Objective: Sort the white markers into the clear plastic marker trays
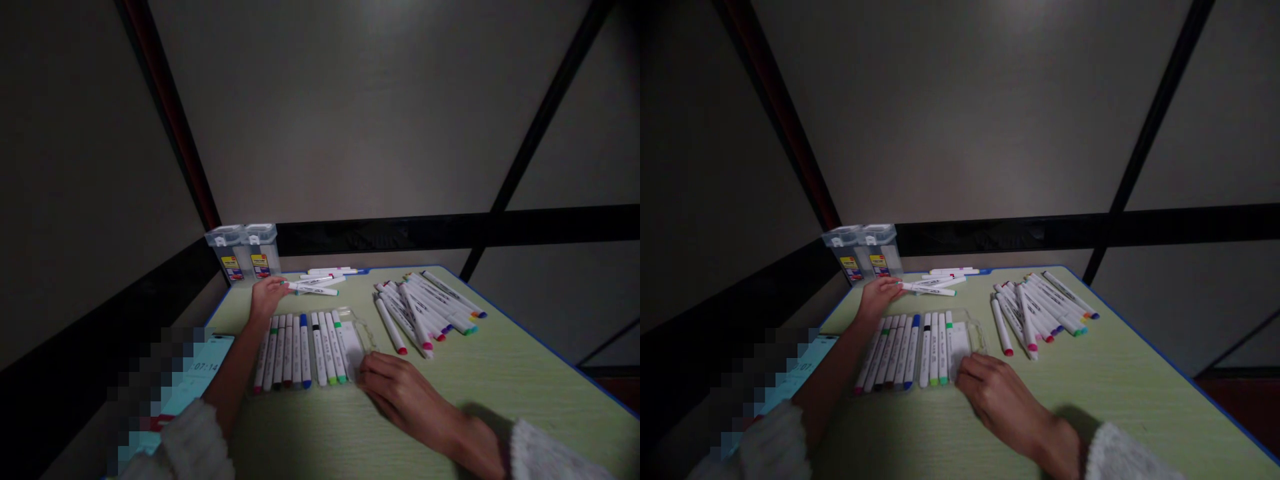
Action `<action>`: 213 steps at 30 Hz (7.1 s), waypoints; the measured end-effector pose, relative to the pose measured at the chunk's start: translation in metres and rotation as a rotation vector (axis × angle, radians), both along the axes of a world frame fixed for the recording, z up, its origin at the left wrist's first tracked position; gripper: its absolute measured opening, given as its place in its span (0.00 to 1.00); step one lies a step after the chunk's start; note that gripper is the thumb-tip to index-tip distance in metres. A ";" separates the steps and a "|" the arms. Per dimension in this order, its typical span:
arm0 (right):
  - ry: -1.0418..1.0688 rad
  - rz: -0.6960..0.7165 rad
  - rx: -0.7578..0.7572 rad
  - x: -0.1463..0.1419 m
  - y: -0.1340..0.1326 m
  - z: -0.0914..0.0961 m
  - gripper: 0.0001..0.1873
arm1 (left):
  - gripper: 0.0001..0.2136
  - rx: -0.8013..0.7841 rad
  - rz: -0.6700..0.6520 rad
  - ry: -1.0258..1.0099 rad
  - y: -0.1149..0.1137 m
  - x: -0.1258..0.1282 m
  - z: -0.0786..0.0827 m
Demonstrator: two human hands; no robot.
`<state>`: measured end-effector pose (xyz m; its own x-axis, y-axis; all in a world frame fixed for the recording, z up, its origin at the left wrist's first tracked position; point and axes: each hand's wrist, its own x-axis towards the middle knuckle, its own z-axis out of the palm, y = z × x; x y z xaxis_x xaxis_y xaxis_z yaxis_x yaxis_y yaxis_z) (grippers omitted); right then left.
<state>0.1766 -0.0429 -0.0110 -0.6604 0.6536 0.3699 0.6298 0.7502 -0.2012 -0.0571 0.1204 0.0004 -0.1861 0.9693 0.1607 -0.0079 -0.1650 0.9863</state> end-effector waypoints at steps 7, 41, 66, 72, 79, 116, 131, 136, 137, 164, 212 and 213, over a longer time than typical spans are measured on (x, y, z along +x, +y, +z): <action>-0.022 -0.013 0.007 0.000 0.000 0.000 0.11 | 0.06 -0.041 0.007 -0.186 -0.007 0.001 0.008; 0.033 0.082 -0.179 -0.005 -0.008 0.014 0.13 | 0.02 -0.139 -0.103 -0.232 -0.024 0.014 0.040; 0.039 0.066 -0.209 -0.006 -0.006 0.017 0.20 | 0.02 -0.165 -0.110 -0.225 -0.022 0.015 0.036; -0.019 0.064 -0.178 -0.007 -0.007 0.018 0.22 | 0.00 -0.166 -0.110 -0.221 -0.023 0.015 0.035; -0.027 0.090 -0.115 -0.005 -0.008 0.020 0.18 | 0.02 -0.179 -0.129 -0.203 -0.023 0.016 0.034; 0.147 -0.038 0.114 -0.002 -0.006 0.003 0.19 | 0.12 -0.230 -0.417 0.034 -0.037 0.052 0.010; 0.088 0.015 0.126 -0.002 -0.006 0.004 0.17 | 0.05 -0.110 -0.377 0.320 -0.040 0.063 -0.005; 0.066 0.019 0.117 -0.001 -0.006 0.007 0.17 | 0.05 -0.008 -0.311 0.469 -0.043 0.063 -0.005; 0.062 0.019 0.113 -0.001 -0.006 0.007 0.17 | 0.06 0.003 -0.304 0.495 -0.044 0.063 -0.005; 0.010 -0.007 0.042 -0.001 -0.004 0.007 0.15 | 0.10 0.053 -0.314 0.750 -0.048 0.063 -0.009; 0.122 -0.071 -0.146 0.000 -0.006 0.003 0.10 | 0.12 0.103 -0.348 0.893 -0.051 0.070 -0.013; 0.124 -0.077 -0.156 0.000 -0.006 0.003 0.10 | 0.12 0.103 -0.347 0.889 -0.051 0.070 -0.014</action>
